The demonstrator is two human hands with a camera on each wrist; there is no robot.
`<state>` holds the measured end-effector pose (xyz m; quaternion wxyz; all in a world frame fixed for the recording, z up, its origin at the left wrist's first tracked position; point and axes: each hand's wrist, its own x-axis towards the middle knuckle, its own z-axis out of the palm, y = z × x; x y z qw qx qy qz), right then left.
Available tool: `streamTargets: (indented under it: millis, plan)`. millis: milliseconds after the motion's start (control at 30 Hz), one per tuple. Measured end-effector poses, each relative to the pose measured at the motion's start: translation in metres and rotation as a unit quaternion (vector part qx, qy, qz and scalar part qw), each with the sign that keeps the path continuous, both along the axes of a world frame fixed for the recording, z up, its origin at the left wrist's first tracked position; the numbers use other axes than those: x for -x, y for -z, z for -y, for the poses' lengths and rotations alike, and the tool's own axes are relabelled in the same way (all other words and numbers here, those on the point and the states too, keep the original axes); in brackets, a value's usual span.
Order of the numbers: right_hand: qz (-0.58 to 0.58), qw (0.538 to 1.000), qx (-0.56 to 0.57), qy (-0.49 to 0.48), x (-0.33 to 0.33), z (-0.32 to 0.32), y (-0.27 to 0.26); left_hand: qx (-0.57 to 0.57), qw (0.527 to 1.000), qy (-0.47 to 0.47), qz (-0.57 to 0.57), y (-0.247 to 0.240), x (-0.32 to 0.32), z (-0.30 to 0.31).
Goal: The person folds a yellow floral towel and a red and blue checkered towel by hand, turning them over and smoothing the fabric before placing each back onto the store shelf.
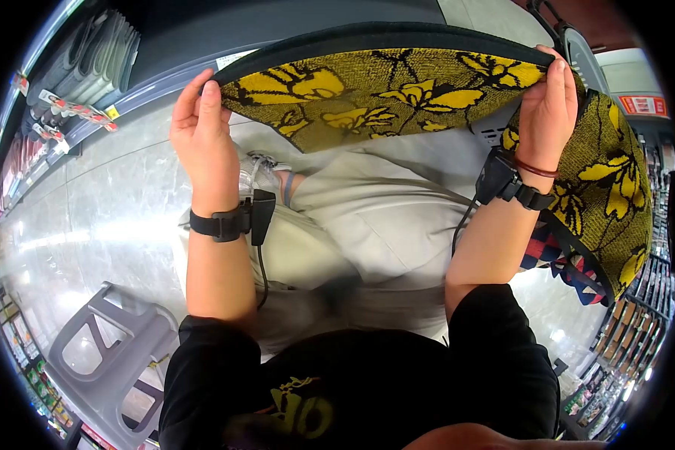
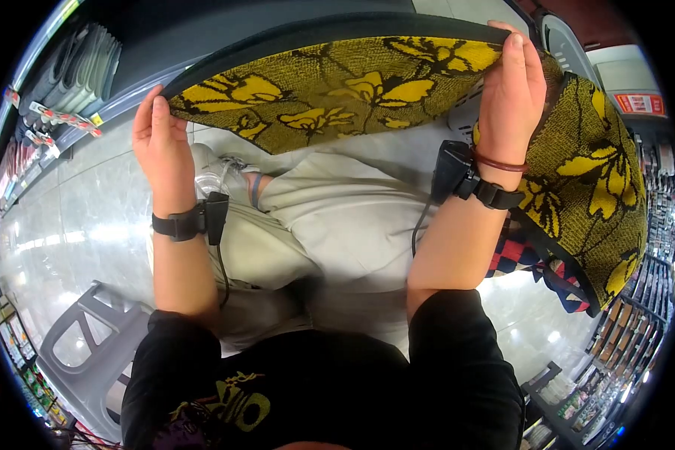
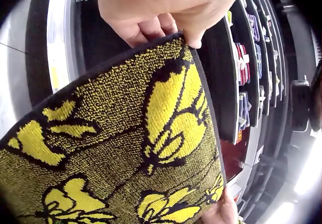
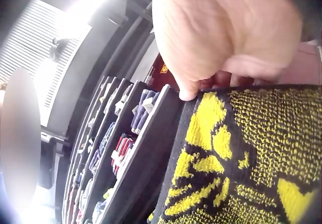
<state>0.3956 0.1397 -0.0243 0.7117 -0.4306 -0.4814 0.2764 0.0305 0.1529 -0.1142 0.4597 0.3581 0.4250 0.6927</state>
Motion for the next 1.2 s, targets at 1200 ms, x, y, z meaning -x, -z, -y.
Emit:
streamTargets:
  millis: [1200]
  plan:
    - [0.15,0.706,0.053,-0.69,0.116,0.183,0.019,0.109,0.922,0.284,-0.24,-0.123,0.257,0.344]
